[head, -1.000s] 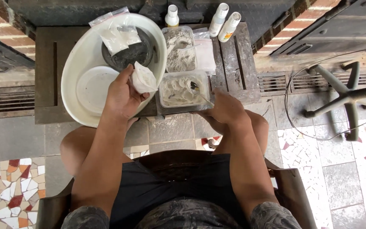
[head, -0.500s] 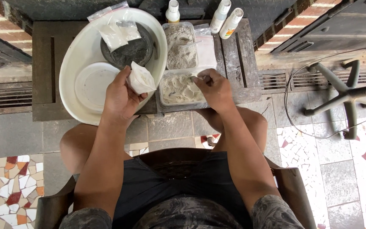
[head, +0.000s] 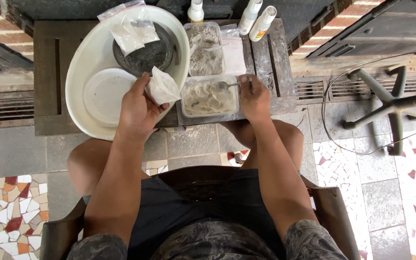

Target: Packaging white powder into small plastic bags using a spoon

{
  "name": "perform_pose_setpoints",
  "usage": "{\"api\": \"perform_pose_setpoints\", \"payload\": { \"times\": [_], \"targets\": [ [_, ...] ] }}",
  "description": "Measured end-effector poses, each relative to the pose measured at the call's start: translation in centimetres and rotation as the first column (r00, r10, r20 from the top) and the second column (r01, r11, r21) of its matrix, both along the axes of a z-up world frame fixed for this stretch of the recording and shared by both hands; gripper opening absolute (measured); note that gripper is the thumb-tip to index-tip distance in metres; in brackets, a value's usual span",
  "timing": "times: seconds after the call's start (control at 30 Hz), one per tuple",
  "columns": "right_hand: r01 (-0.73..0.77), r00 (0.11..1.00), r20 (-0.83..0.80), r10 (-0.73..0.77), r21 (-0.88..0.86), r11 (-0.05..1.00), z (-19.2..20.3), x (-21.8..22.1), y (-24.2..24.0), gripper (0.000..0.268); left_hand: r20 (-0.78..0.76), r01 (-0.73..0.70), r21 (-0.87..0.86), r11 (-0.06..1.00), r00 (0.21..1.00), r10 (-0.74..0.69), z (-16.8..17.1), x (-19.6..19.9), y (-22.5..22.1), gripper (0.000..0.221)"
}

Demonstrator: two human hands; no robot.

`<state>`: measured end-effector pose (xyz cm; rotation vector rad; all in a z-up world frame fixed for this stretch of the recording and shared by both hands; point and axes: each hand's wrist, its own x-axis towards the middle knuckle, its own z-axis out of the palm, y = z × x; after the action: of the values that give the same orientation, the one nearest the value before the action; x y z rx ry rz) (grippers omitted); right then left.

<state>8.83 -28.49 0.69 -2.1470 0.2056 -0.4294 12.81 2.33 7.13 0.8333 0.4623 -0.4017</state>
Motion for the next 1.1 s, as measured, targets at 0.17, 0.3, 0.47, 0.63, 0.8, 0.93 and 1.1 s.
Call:
{"api": "perform_pose_setpoints", "payload": {
  "times": [0.17, 0.3, 0.47, 0.63, 0.8, 0.93, 1.1],
  "targets": [
    [-0.097, 0.976, 0.188, 0.112, -0.086, 0.992, 0.9, -1.1, 1.9, 0.025, -0.008, -0.022, -0.008, 1.0, 1.0, 0.022, -0.2, -0.3, 0.1, 0.033],
    [-0.025, 0.979, 0.2, 0.045, -0.102, 0.994, 1.9, -1.2, 1.8, 0.026, -0.003, -0.007, 0.003, 1.0, 1.0, 0.007, 0.1, -0.6, 0.0, 0.035],
    [0.084, 0.993, 0.066, -0.097, 0.179, 0.98, 1.7, -1.9, 2.2, 0.028, -0.003, 0.002, 0.007, 1.0, 1.0, -0.002, -0.1, -1.0, 0.2, 0.037],
    [0.074, 0.996, 0.03, -0.084, 0.238, 0.968, 1.3, -1.8, 2.7, 0.03, -0.003, 0.011, 0.018, 1.0, 1.0, -0.011, -1.1, -1.1, 0.2, 0.039],
    [0.086, 0.996, -0.011, -0.086, 0.236, 0.968, 0.2, -1.6, 2.7, 0.028, -0.001, 0.042, 0.061, 0.997, 0.999, -0.042, -2.2, -0.8, 0.0, 0.039],
    [0.091, 0.996, -0.036, -0.085, 0.233, 0.968, 1.5, -1.7, 3.9, 0.029, -0.021, 0.048, 0.074, 0.996, 0.999, -0.046, -2.4, -0.8, -0.2, 0.038],
    [0.101, 0.994, -0.057, -0.089, 0.245, 0.964, 2.5, -1.7, 4.2, 0.028, -0.017, 0.035, 0.069, 0.997, 0.999, -0.034, -2.6, -0.6, -0.3, 0.036]
  ]
}}
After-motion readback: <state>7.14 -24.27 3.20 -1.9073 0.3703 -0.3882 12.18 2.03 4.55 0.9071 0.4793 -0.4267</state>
